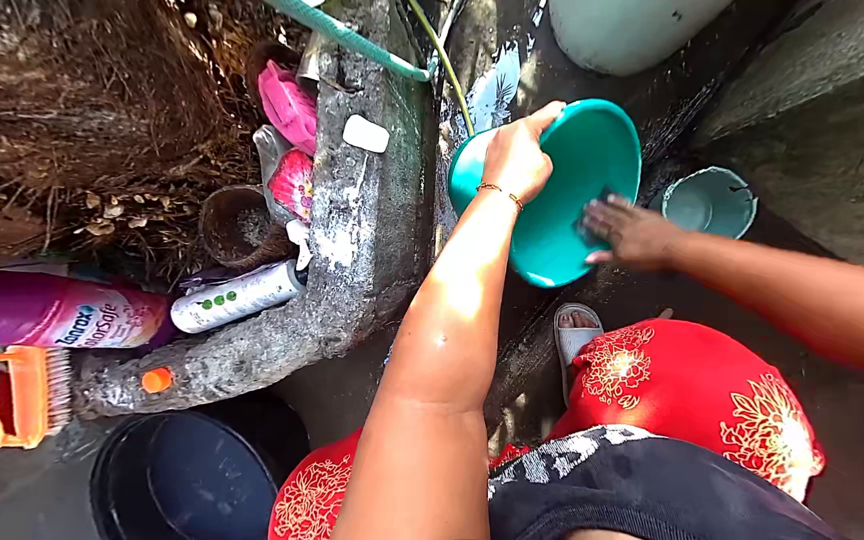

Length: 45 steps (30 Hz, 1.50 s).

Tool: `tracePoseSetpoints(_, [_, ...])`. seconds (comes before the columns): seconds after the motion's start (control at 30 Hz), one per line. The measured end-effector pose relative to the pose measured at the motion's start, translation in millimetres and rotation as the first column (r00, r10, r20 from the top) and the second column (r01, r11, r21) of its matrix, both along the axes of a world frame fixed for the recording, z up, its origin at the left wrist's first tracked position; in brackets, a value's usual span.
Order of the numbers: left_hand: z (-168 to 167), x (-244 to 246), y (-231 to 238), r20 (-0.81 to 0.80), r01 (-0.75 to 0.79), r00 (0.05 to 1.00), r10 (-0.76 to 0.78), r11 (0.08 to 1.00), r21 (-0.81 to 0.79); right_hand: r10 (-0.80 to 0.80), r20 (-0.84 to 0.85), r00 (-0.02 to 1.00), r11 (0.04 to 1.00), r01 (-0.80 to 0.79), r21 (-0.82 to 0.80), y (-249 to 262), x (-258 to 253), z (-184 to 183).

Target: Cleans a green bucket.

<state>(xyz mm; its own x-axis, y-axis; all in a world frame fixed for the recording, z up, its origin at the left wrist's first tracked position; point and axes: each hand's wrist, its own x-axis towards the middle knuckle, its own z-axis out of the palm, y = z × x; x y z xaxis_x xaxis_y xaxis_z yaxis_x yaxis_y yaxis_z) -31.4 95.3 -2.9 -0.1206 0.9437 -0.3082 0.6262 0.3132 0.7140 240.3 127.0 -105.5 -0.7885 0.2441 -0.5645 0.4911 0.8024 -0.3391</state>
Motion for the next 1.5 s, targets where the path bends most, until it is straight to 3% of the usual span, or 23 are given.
tracePoseSetpoints(0.07, [3,2,5,-0.011,0.044,0.999,-0.044,0.999,-0.012,0.089,-0.060,0.994,0.949,-0.066,0.310,42,6,-1])
tracePoseSetpoints(0.17, [-1,-3,1,0.007,0.020,1.000,-0.020,1.000,-0.011,0.032,-0.038,0.999,0.935,-0.016,0.354,22,-1,1])
tracePoseSetpoints(0.23, [-2,-4,0,0.014,-0.030,0.999,0.030,1.000,0.005,-0.114,0.044,0.993,0.993,0.115,-0.012,-26,-26,5])
tracePoseSetpoints(0.27, [-1,-2,0,0.013,-0.047,0.999,0.047,0.999,-0.005,-0.205,0.049,0.978,0.937,0.210,-0.278,-48,-46,14])
tracePoseSetpoints(0.37, [3,3,7,-0.003,-0.064,0.998,0.064,0.997,-0.045,-0.489,0.028,0.872,0.474,0.292,-0.830,-71,-87,41])
tracePoseSetpoints(0.4, [1,1,9,-0.002,-0.075,0.997,0.075,0.996,-0.044,-0.473,-0.009,0.881,0.475,0.246,-0.845,-68,-87,38])
tracePoseSetpoints(0.47, [-3,-2,8,0.001,-0.062,0.998,0.062,0.998,-0.032,-0.242,-0.130,0.962,0.768,0.108,-0.631,-47,-63,8])
tracePoseSetpoints(0.53, [-2,-3,9,-0.014,-0.026,1.000,0.025,0.999,-0.023,-0.015,-0.159,0.987,0.993,-0.005,-0.121,1,-32,-35])
tracePoseSetpoints(0.63, [1,-8,15,-0.023,-0.038,0.999,0.037,0.999,-0.036,0.125,-0.177,0.976,0.925,-0.050,0.376,85,-37,-23])
tracePoseSetpoints(0.7, [-6,-11,14,-0.012,-0.079,0.997,0.079,0.997,-0.017,0.103,-0.165,0.981,0.905,-0.023,0.425,82,-42,-22])
tracePoseSetpoints(0.73, [-7,-10,13,-0.002,-0.106,0.994,0.106,0.994,-0.011,0.048,-0.146,0.988,0.938,0.006,0.348,61,-46,-28])
tracePoseSetpoints(0.8, [-2,-1,14,0.014,-0.139,0.990,0.139,0.990,-0.024,-0.180,-0.127,0.975,0.982,0.172,-0.073,-4,-69,-33])
tracePoseSetpoints(0.87, [1,6,18,0.019,-0.122,0.992,0.123,0.992,-0.038,-0.527,-0.033,0.849,0.702,0.414,-0.579,-54,-112,2])
tracePoseSetpoints(0.93, [1,1,18,0.007,-0.117,0.993,0.117,0.992,-0.055,-0.712,0.014,0.702,0.409,0.431,-0.804,-68,-133,28])
tracePoseSetpoints(0.97, [-2,-3,15,0.007,-0.123,0.992,0.124,0.991,-0.046,-0.672,-0.023,0.741,0.415,0.349,-0.840,-65,-128,27])
tracePoseSetpoints(1.0, [-5,-6,14,0.004,-0.110,0.994,0.110,0.994,-0.026,-0.533,-0.110,0.839,0.535,0.233,-0.812,-56,-116,14])
tracePoseSetpoints(1.1, [-7,-8,14,0.026,-0.047,0.999,0.046,0.998,0.040,-0.049,-0.163,0.985,0.966,0.005,-0.258,6,-77,-75])
tracePoseSetpoints(1.2, [-3,-4,23,0.008,-0.044,0.999,0.044,0.999,-0.023,-0.015,-0.136,0.991,0.980,0.041,0.193,71,-90,-105])
tracePoseSetpoints(1.3, [-7,-9,20,0.032,-0.029,0.999,0.029,1.000,-0.008,-0.272,-0.096,0.958,0.962,0.272,-0.011,36,-119,-91])
tracePoseSetpoints(1.37, [-9,-10,17,0.047,-0.025,0.999,0.023,0.999,0.044,-0.475,0.095,0.875,0.767,0.465,-0.443,-5,-154,-32])
tracePoseSetpoints(1.43, [-13,-15,15,0.061,-0.076,0.996,0.071,0.993,0.096,-0.717,0.150,0.681,0.348,0.536,-0.770,-41,-183,-5])
tracePoseSetpoints(1.47, [-17,-19,14,0.064,-0.094,0.994,0.088,0.990,0.109,-0.759,0.162,0.631,0.227,0.489,-0.842,-52,-190,-1])
tracePoseSetpoints(1.5, [-20,-22,13,0.065,-0.094,0.994,0.087,0.989,0.111,-0.747,0.136,0.651,0.222,0.436,-0.872,-55,-186,-4])
